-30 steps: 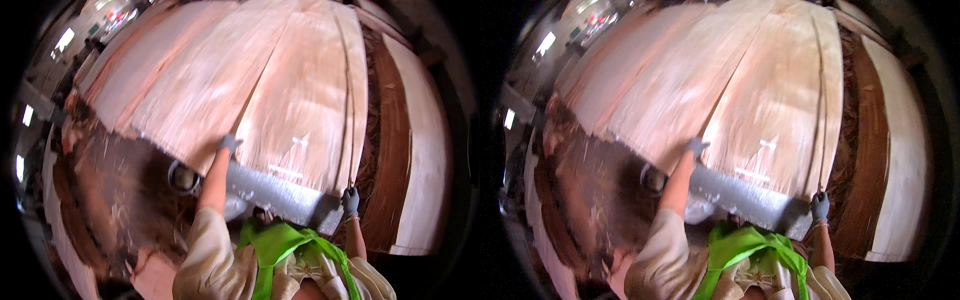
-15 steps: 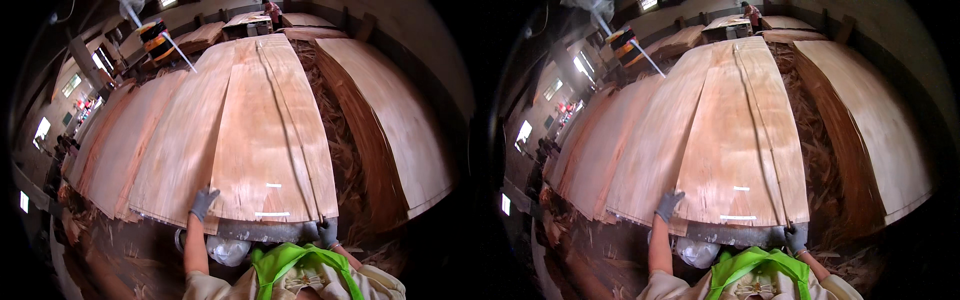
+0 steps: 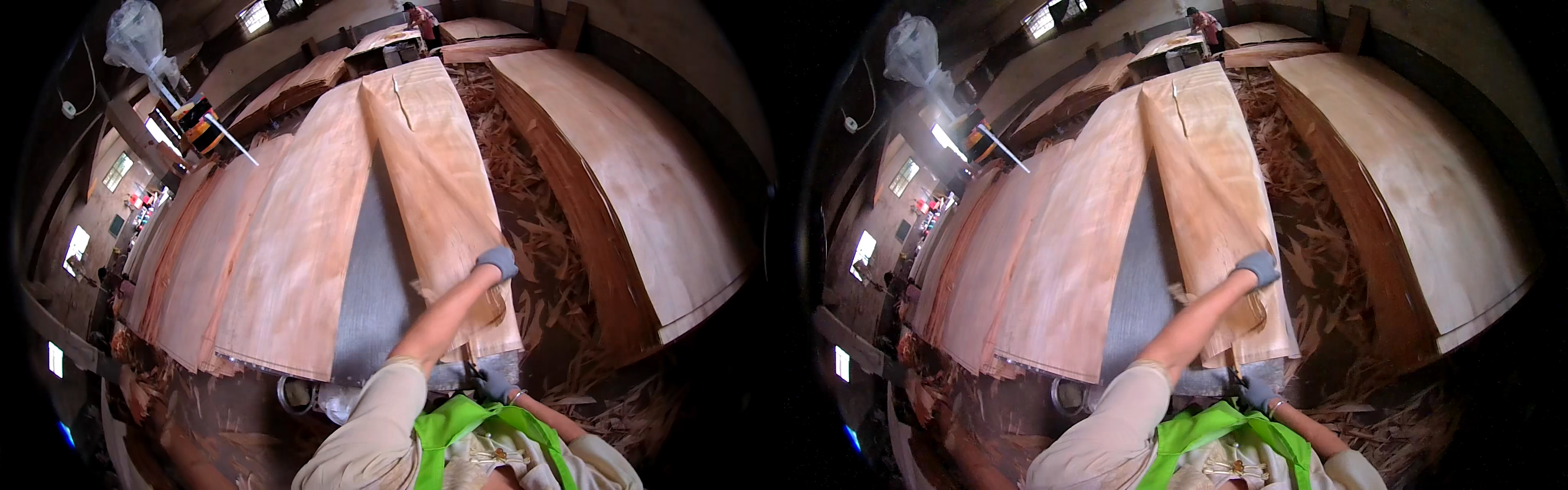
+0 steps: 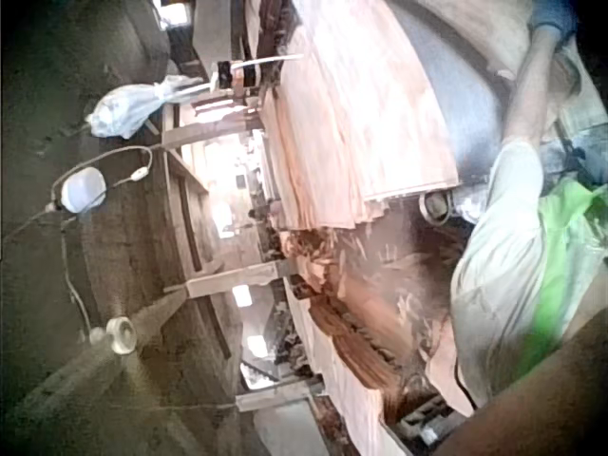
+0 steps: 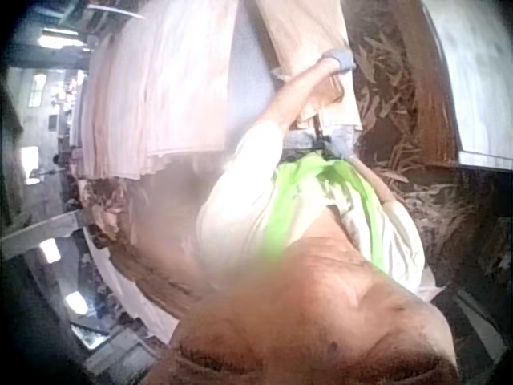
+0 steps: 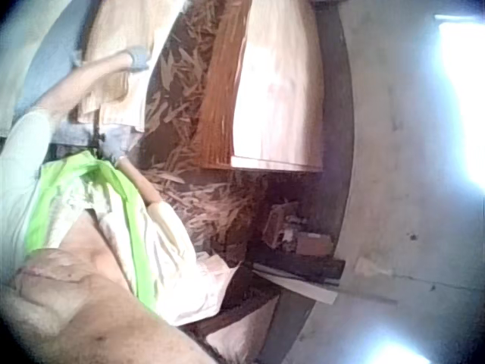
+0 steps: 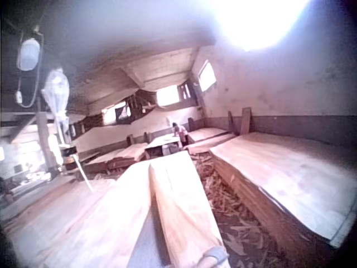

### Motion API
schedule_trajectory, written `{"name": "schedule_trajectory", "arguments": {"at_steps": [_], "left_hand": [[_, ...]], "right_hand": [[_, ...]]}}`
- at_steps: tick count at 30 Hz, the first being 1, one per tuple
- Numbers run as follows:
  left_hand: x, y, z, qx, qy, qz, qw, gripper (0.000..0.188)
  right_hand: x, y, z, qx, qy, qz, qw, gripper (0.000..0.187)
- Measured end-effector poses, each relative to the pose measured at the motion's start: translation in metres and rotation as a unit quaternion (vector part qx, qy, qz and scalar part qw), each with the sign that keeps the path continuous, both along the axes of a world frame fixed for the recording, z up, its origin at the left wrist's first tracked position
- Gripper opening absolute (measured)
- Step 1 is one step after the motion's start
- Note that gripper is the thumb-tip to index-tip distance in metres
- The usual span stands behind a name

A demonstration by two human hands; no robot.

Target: The person handles large wood veneers, pulling them from a stack, laying them across a workbench, and using a small blade to trim edges and remove imperfections before restacking them.

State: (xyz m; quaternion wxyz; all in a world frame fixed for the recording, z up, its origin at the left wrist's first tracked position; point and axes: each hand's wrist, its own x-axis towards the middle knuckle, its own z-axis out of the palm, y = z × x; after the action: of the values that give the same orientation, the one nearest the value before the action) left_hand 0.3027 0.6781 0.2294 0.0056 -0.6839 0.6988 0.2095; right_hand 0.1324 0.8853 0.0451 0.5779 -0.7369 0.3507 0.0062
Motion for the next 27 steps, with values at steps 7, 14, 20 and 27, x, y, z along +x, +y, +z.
{"name": "schedule_trajectory", "arguments": {"at_steps": [7, 14, 20, 27], "left_hand": [[-0.066, -0.008, -0.099, 0.053, -0.035, 0.058, 0.996, 0.036], [-0.063, 0.031, -0.114, 0.059, 0.042, -0.009, 0.997, 0.04], [-0.049, 0.089, -0.098, -0.093, 0.097, -0.065, 0.989, 0.052], [0.065, 0.13, -0.081, -0.129, -0.159, -0.016, 0.979, 0.076]], "right_hand": [[0.005, -0.01, -0.022, -0.089, -0.042, 0.05, 0.994, 0.036], [0.011, -0.011, -0.024, -0.123, -0.121, 0.059, 0.983, 0.031], [0.01, -0.007, -0.021, -0.089, -0.07, 0.041, 0.993, 0.027], [0.017, -0.02, 0.028, -0.077, 0.039, 0.097, 0.991, 0.025]]}}
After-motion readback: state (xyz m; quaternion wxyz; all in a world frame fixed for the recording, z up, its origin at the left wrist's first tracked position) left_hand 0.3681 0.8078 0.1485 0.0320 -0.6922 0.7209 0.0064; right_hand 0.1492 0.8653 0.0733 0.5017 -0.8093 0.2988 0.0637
